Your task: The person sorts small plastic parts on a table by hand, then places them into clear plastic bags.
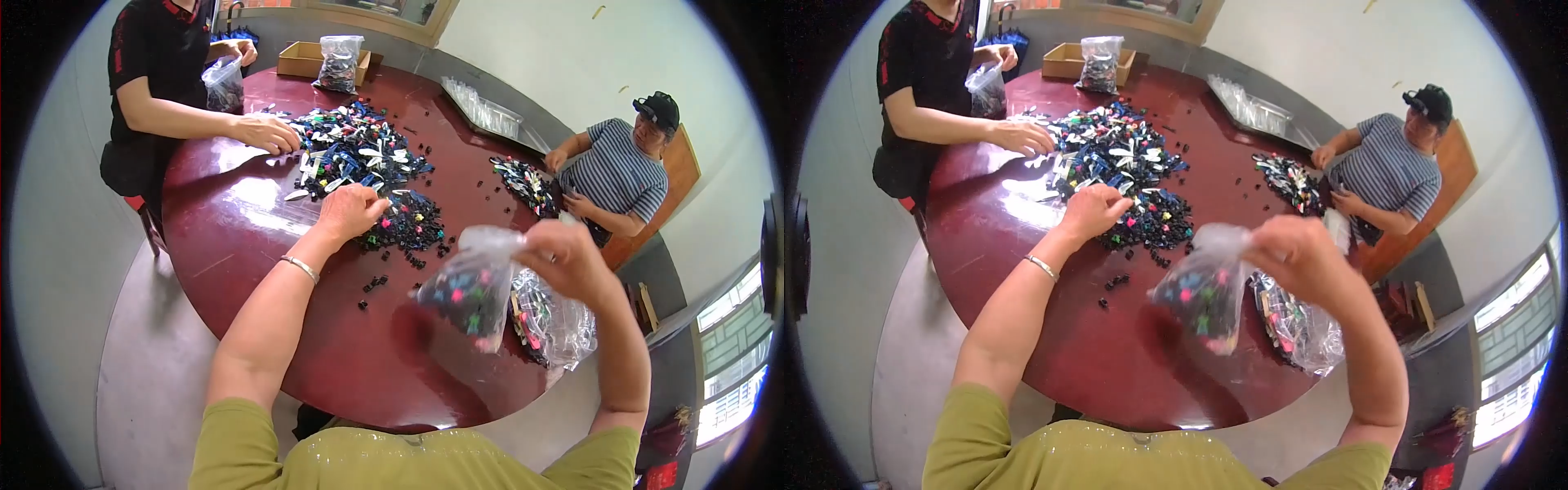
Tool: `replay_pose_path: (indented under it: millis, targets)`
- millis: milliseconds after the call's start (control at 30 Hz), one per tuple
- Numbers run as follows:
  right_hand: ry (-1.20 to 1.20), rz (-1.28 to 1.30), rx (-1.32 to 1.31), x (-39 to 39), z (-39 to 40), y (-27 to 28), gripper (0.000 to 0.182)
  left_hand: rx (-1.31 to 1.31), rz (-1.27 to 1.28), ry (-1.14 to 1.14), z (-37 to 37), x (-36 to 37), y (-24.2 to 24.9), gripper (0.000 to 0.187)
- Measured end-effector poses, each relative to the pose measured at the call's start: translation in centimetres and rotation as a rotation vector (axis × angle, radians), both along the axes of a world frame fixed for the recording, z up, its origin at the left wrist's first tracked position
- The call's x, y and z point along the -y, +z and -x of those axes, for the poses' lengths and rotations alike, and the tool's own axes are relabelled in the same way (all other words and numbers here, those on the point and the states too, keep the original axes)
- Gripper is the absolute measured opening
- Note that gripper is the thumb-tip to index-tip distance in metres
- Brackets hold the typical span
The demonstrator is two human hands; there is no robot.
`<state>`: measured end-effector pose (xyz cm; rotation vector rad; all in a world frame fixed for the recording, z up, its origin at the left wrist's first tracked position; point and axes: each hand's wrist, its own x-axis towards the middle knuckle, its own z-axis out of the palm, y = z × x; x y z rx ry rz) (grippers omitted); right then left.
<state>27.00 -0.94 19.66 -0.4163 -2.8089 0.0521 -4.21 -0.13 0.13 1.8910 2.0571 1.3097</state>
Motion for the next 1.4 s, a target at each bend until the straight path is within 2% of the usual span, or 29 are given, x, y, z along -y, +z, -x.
replay_pose_path:
  millis: [33,133,167,267,300,433,533,567,633,667,733,767,800,833,867,933,1067,1133,1167,1267,1300,1400]
  targets:
    - [0.027,-0.021,-0.020,1.0,0.0,-0.7,0.012,0.079,-0.026,0.048,0.3,-0.3,-0.3,0.027]
    - [0.142,-0.093,-0.046,3.8,-0.1,-2.7,0.015,-0.066,-0.206,0.195,2.0,-1.3,-1.8,0.028]
    - [0.165,-0.096,-0.032,4.6,-0.2,-3.2,0.016,0.007,-0.036,0.198,2.4,-1.5,-2.1,0.039]
    - [0.231,-0.113,-0.015,7.0,-0.3,-4.4,0.019,-0.227,-0.019,0.224,2.4,-2.0,-4.1,0.047]
    - [0.252,-0.117,-0.013,7.6,-0.4,-4.7,0.020,-0.191,0.064,0.137,2.0,-1.5,-3.4,0.052]
    - [0.276,-0.083,-0.021,8.6,-0.9,-5.8,0.019,-0.277,-0.001,0.004,-0.1,-1.9,-3.9,0.041]
    - [0.291,-0.026,-0.072,8.8,-1.0,-6.5,0.022,-0.130,0.027,-0.142,-2.2,-1.1,-2.9,0.028]
    - [0.287,0.012,-0.108,8.8,-1.1,-6.4,0.022,-0.138,-0.091,-0.222,-2.4,-1.3,-3.1,0.021]
    - [0.286,0.090,-0.178,8.8,-1.2,-5.9,0.023,0.053,-0.131,-0.279,-3.3,-0.8,-1.8,0.017]
    - [0.265,0.122,-0.251,8.3,-1.4,-5.9,0.022,0.151,-0.149,-0.306,-3.7,-0.4,-1.1,0.015]
    - [0.223,0.187,-0.398,6.6,-1.8,-5.8,0.021,0.114,-0.398,-0.215,-3.3,-0.7,-0.6,0.013]
    - [0.087,0.154,-0.447,5.7,-1.8,-6.3,0.020,0.079,-0.436,-0.150,-2.6,-0.9,-0.2,0.013]
    - [-0.113,0.355,-0.529,4.9,-1.1,-6.9,0.023,0.042,-0.473,-0.088,-1.8,-0.9,0.0,0.013]
    - [-0.317,0.554,-0.606,3.9,-0.1,-7.6,0.025,0.064,-0.427,0.018,-1.2,-1.0,-0.2,0.015]
    - [-0.366,0.581,-0.623,2.0,0.8,-8.9,0.030,-0.032,-0.356,0.123,0.1,-1.5,-1.5,0.022]
    - [-0.441,0.617,-0.621,-2.9,2.5,-12.6,0.041,0.011,-0.122,0.172,1.6,-2.1,-3.4,0.034]
    - [-0.621,0.503,-0.540,-10.7,6.4,-18.2,0.062,-0.281,0.020,0.114,0.6,-1.9,-4.0,0.043]
    - [-0.741,0.608,-0.495,-12.5,8.7,-18.5,0.069,-0.140,0.153,-0.154,0.0,-1.7,-2.6,0.038]
    - [-0.797,0.655,-0.470,-13.1,9.7,-18.5,0.073,-0.197,0.082,-0.164,-0.8,-1.5,-2.9,0.035]
    - [-0.880,0.614,-0.252,-13.8,12.0,-17.7,0.078,-0.193,0.056,-0.263,-1.9,-1.5,-3.0,0.037]
    - [-0.834,0.563,-0.252,-14.0,12.4,-18.1,0.071,-0.204,0.007,-0.284,-2.0,-1.3,-2.7,0.033]
    - [-0.439,0.571,-0.273,-16.1,13.1,-20.4,0.061,0.120,0.047,-0.389,-2.2,-0.9,-1.4,0.027]
